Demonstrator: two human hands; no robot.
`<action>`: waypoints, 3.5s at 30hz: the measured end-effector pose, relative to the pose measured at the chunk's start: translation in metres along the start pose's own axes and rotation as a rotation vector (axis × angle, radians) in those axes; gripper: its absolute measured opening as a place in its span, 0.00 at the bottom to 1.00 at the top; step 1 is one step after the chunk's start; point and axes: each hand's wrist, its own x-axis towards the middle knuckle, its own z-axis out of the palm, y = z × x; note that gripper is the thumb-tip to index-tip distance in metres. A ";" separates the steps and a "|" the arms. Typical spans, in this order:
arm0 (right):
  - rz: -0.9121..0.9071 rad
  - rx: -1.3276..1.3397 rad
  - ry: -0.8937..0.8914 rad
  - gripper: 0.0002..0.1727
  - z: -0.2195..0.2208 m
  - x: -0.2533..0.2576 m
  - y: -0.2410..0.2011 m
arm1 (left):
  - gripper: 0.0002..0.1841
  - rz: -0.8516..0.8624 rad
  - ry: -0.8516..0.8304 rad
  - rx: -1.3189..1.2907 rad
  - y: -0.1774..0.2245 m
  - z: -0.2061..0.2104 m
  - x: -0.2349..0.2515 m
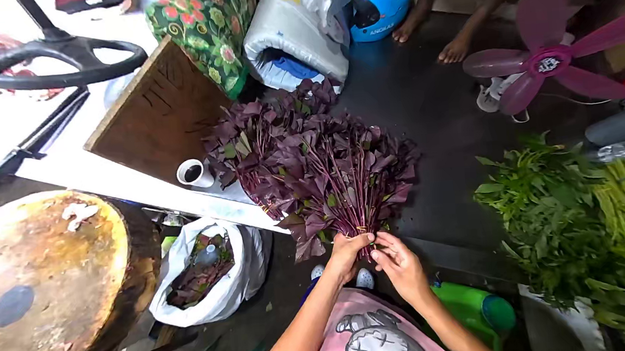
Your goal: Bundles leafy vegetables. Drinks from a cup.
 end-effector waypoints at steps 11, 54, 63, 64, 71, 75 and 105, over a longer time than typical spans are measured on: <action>-0.276 0.291 -0.010 0.13 -0.018 0.030 -0.047 | 0.23 0.197 -0.253 -0.040 0.127 0.048 -0.051; -0.242 0.378 0.599 0.14 -0.194 0.003 -0.069 | 0.27 0.313 -0.140 0.007 0.043 0.101 0.044; 0.072 -0.180 0.265 0.20 -0.082 0.016 0.027 | 0.26 0.018 -0.031 -0.057 -0.094 0.075 0.030; 0.080 -0.197 0.244 0.20 -0.082 0.015 0.030 | 0.26 0.008 -0.041 -0.073 -0.096 0.073 0.029; -0.013 -0.483 0.117 0.17 -0.100 0.008 0.019 | 0.24 0.011 -0.023 -0.108 -0.090 0.079 0.028; -0.048 -0.588 0.094 0.18 -0.100 0.001 0.024 | 0.24 0.037 0.020 -0.066 -0.095 0.082 0.029; 0.003 -0.465 0.019 0.20 -0.123 0.007 0.038 | 0.31 0.071 -0.033 -0.123 -0.124 0.094 0.035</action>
